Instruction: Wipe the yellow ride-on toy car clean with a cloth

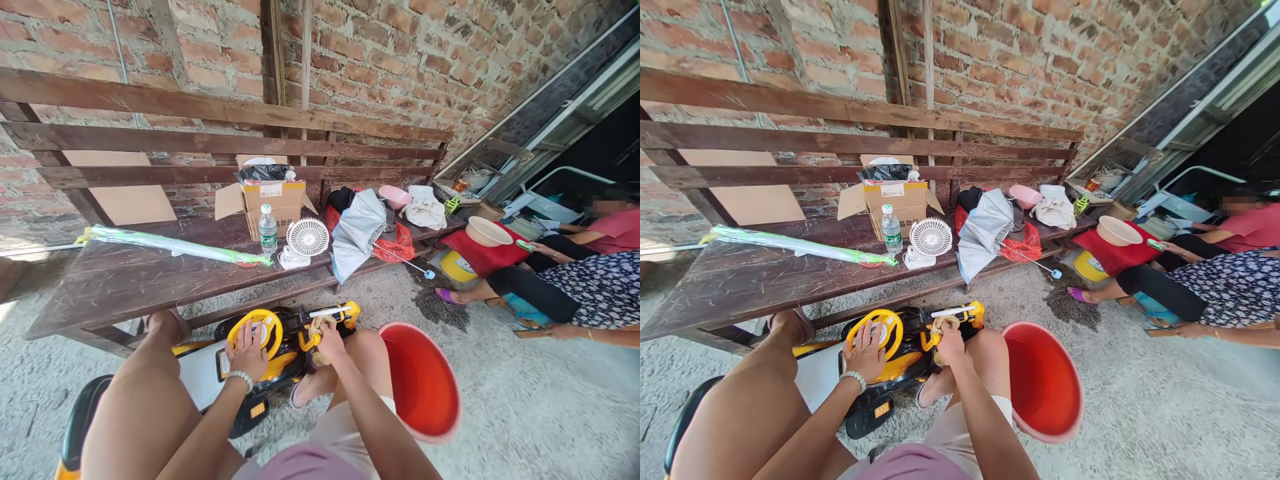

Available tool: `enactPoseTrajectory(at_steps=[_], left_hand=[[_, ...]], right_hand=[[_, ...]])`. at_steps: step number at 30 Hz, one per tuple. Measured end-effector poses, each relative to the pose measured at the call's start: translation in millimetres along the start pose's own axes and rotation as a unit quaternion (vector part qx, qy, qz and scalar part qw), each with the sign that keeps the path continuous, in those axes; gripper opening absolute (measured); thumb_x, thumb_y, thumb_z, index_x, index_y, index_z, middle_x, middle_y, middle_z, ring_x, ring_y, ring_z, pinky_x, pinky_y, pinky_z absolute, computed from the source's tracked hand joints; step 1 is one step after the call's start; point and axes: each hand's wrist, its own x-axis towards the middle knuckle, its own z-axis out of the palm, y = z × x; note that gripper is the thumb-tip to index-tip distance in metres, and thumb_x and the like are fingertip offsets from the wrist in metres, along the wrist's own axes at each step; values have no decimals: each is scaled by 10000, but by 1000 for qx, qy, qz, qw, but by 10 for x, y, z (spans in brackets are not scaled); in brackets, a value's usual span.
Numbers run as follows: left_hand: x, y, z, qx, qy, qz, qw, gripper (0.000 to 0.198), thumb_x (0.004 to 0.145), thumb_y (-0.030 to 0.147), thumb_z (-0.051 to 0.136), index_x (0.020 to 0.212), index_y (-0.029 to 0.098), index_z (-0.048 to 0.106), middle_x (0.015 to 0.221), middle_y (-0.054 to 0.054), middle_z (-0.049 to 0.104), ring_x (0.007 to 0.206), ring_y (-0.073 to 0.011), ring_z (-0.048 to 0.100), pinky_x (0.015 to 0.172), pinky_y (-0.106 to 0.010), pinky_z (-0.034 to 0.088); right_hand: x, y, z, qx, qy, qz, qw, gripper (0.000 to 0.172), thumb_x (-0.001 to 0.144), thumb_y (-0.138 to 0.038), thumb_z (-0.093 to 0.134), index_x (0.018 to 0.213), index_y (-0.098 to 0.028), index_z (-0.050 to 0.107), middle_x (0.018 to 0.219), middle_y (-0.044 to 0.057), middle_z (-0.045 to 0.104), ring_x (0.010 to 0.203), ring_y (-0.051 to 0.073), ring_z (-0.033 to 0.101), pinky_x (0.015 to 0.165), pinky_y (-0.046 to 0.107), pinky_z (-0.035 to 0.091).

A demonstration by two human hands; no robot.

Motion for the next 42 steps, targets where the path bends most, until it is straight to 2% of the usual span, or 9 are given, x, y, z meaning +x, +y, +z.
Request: enactPoseTrajectory(at_steps=[8,15,18,21,26,29,32,37,42], left_hand=[[37,-50,65,-5,10,7,1000,750,1014,270,463,1752,263,324,1869,-87,110,1733,-319,84,1365,-643,52],[54,-48,88,24,4,4,1000,750,1040,320,483,1762,278,285,1871,-102,76,1733,-314,91,1353,-647,63],[41,-61,83,14,0,12,1000,750,1037,303,468,1763,269,284,1870,-98,86,1732,-318,98,1355,-650,78],[36,-69,106,8,11,15,1000,753,1016,265,444,1757,253,309,1867,-89,105,1730,-320,109,1358,-651,92],[56,-87,174,3,33,19,999,757,997,242,430,1748,238,334,1856,-108,153,1723,-339,140,1345,-681,120],[62,-109,191,-2,35,27,999,768,986,238,445,1747,232,335,1853,-111,156,1720,-349,150,1340,-687,131],[55,-121,201,-4,45,32,998,774,972,226,463,1739,234,358,1849,-114,178,1717,-353,166,1340,-691,131],[50,-106,217,5,42,26,999,746,1000,243,462,1739,241,356,1853,-118,176,1719,-347,160,1343,-692,129],[52,-77,200,-3,29,16,999,757,1009,296,511,1746,269,337,1857,-111,161,1723,-357,131,1348,-688,91]], right_hand=[[163,5,-348,-35,1,107,994,785,984,-269,518,1726,-114,313,1579,323,516,1307,419,655,1071,539,520],[-125,-153,-10,-12,-4,-11,1000,698,888,-167,654,1579,-222,568,1572,206,580,1312,340,666,1110,434,528],[-100,50,-332,81,-11,-44,996,499,880,-162,600,1355,-243,733,1363,117,742,1175,265,733,1077,395,550],[91,242,-920,197,57,-86,975,397,838,-228,591,1189,-209,777,1143,82,812,1048,262,753,1034,428,578],[519,264,-1581,293,227,-115,922,464,923,-378,558,1325,-211,718,1255,125,782,1160,300,716,1039,468,568],[683,164,-1474,114,151,-51,981,455,955,-304,526,1367,-237,707,1309,146,748,1232,313,691,1040,455,547],[750,-31,-1155,-21,23,-10,999,351,908,-237,615,1215,-256,783,1257,124,757,1156,296,726,993,388,535],[788,-542,-780,-33,-43,-70,996,278,953,-242,605,1151,-280,796,1243,55,773,1126,226,716,951,287,502],[699,-696,-751,41,-35,-127,990,342,967,-246,579,1255,-262,763,1330,71,748,1129,214,714,988,293,518]])
